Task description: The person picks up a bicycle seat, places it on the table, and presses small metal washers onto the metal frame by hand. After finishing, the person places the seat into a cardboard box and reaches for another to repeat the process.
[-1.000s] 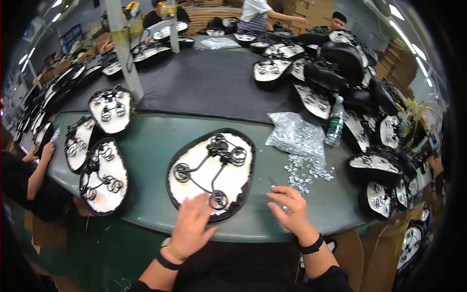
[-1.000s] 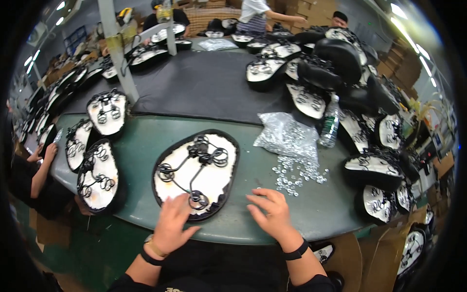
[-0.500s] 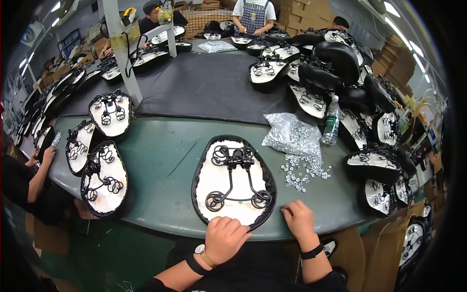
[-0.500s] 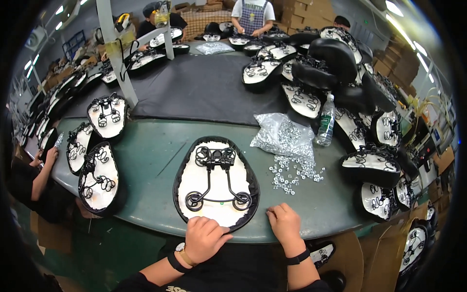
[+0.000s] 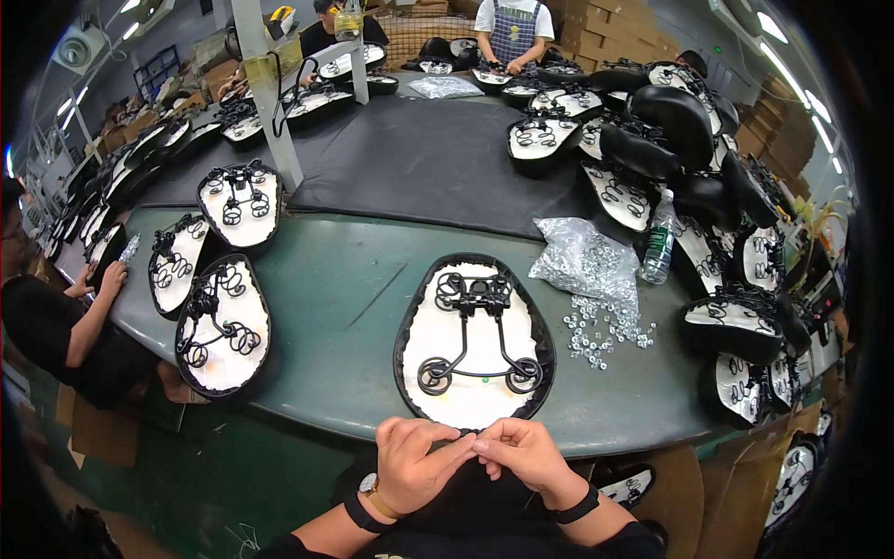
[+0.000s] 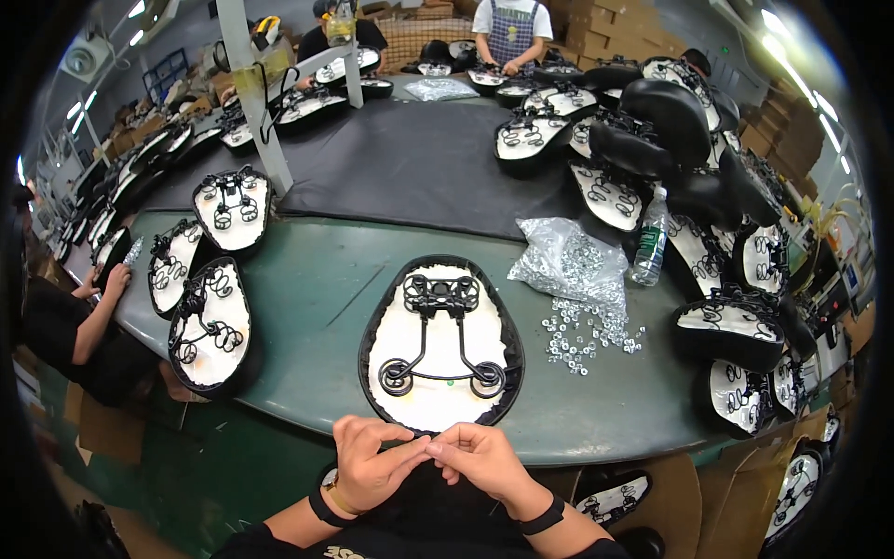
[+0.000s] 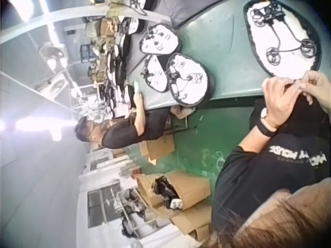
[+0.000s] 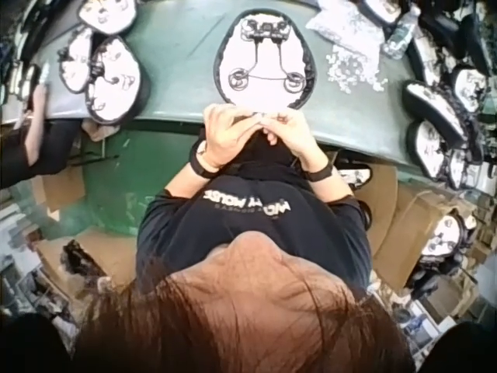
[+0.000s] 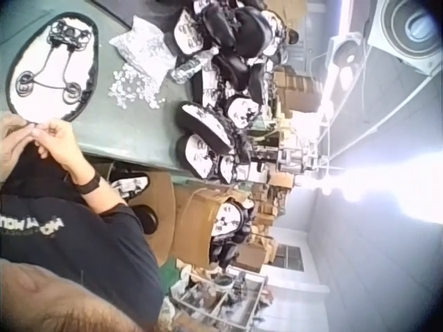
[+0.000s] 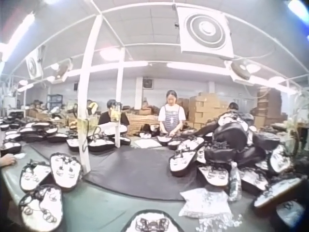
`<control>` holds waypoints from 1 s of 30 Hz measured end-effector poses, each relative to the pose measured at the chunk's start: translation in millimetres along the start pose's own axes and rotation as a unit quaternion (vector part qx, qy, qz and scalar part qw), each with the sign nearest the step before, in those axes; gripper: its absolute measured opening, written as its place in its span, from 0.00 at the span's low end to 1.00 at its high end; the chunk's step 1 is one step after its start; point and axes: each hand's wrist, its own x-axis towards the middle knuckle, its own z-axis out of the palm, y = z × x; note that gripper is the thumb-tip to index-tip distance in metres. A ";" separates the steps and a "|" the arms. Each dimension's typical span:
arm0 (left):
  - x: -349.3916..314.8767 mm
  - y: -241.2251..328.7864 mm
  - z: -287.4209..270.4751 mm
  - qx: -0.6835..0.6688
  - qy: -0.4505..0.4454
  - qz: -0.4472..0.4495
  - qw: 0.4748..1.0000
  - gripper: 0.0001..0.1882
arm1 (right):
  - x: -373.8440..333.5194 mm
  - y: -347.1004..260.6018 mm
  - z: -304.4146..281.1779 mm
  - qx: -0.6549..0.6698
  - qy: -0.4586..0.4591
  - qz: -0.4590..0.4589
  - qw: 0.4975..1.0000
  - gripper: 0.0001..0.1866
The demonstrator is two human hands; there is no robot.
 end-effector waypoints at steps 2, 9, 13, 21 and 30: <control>0.2 -1.0 -6.8 0.027 -0.006 0.001 1.000 0.15 | 4.2 2.0 5.4 -0.006 0.000 0.004 1.000 0.10; -2.0 -22.7 -20.7 -0.252 -0.084 -0.224 0.938 0.09 | 20.1 -7.4 26.3 -0.425 0.084 -0.454 0.778 0.10; -5.6 -31.8 -27.0 -0.563 -0.162 -0.481 0.652 0.09 | 21.6 -13.8 29.5 -0.451 0.050 -0.483 0.749 0.14; -12.9 -38.8 -19.5 -0.544 -0.143 -0.476 0.676 0.09 | 29.5 -12.6 27.7 -0.496 0.070 -0.510 0.699 0.12; 4.8 -72.1 -10.7 -0.007 -0.100 -0.023 0.995 0.27 | 58.8 -8.0 34.7 -0.450 0.207 -0.327 0.805 0.06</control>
